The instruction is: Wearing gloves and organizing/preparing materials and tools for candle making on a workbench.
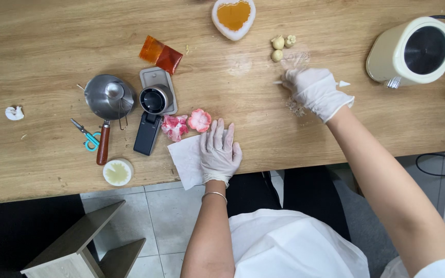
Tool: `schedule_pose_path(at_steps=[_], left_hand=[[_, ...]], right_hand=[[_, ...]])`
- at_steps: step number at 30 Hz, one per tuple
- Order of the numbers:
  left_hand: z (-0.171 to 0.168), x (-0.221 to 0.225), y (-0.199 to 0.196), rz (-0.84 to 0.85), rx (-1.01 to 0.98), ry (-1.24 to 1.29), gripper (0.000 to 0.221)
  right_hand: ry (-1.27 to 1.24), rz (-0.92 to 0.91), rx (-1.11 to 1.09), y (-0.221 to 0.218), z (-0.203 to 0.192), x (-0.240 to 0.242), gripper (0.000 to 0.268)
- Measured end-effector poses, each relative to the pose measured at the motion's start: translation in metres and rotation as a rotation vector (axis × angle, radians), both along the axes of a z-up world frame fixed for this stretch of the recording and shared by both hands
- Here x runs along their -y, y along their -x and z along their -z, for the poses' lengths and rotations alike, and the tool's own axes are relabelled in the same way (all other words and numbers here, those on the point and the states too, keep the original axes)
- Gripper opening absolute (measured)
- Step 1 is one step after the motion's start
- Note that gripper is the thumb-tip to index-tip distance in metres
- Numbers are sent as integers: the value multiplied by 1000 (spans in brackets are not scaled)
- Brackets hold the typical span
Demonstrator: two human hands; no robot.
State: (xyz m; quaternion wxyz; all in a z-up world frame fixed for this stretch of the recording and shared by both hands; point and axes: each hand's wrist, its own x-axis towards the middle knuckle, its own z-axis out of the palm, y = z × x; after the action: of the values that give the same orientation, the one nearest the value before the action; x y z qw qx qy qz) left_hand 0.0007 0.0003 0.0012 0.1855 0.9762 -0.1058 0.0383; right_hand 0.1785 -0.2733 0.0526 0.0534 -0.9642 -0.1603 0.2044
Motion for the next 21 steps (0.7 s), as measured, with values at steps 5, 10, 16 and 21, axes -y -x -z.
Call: schedule_pose_path(at_steps=[5,10,16,21], left_hand=[[4,-1,0,3,11,2,61],[3,-1,1,-9,-8,23,61],[4,-2,1,-12,-12,37,61],[3,0,2,-22,-9,29,60]], right_hand=[[-8,78,-88,14,-10,7,24],[-184,170,181,-1,13,-3,22],[-160,287,212,-29,17,-8,22],[-154,205,254,-28,8,-12,18]])
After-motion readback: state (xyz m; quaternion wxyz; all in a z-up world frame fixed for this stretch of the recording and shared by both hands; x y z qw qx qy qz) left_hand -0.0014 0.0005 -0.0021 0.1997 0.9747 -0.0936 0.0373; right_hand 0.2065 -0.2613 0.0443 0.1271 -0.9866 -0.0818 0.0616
